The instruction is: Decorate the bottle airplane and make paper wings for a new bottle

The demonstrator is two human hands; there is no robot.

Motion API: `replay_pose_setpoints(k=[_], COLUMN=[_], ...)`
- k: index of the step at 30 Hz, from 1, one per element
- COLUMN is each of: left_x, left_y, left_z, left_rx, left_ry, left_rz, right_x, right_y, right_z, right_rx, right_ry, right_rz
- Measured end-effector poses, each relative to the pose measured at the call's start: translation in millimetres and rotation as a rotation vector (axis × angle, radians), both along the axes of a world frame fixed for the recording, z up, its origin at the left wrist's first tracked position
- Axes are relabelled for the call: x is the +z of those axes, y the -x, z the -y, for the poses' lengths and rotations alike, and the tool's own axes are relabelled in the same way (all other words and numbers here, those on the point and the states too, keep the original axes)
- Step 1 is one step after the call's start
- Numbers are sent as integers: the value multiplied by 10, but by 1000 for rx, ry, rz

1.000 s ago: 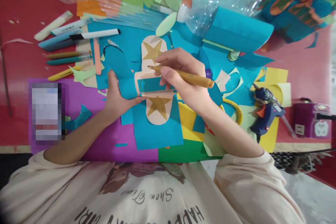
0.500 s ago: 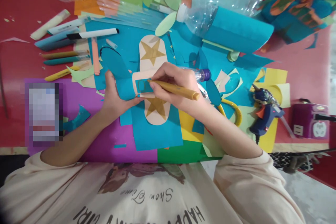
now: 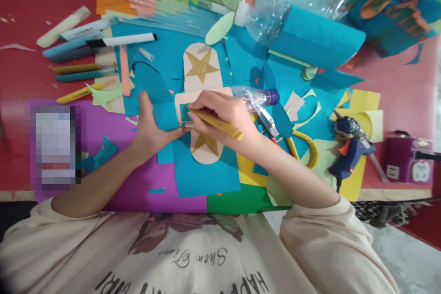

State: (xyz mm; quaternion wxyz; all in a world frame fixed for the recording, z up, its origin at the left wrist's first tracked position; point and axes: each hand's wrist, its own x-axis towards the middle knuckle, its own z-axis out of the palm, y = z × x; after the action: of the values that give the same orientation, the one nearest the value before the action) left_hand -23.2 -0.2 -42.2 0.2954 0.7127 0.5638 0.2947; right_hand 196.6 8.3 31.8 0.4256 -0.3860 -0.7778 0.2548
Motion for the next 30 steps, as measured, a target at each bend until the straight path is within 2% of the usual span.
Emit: replay_pose_setpoints(k=[11,23,30], left_x=[63,3,-46], left_y=[-18,-7,24], left_z=[-1,-11,-44], left_rx=[-14,-28,-41], left_ry=[36,-36,-2], left_rz=[-9,-27,-2], right_x=[38,71,116], right_y=[-34,-74,-101], right_z=[-17,-62,-80], right_rx=[66,200,219], right_ry=[5,126,223], right_rz=[48,-1,-16])
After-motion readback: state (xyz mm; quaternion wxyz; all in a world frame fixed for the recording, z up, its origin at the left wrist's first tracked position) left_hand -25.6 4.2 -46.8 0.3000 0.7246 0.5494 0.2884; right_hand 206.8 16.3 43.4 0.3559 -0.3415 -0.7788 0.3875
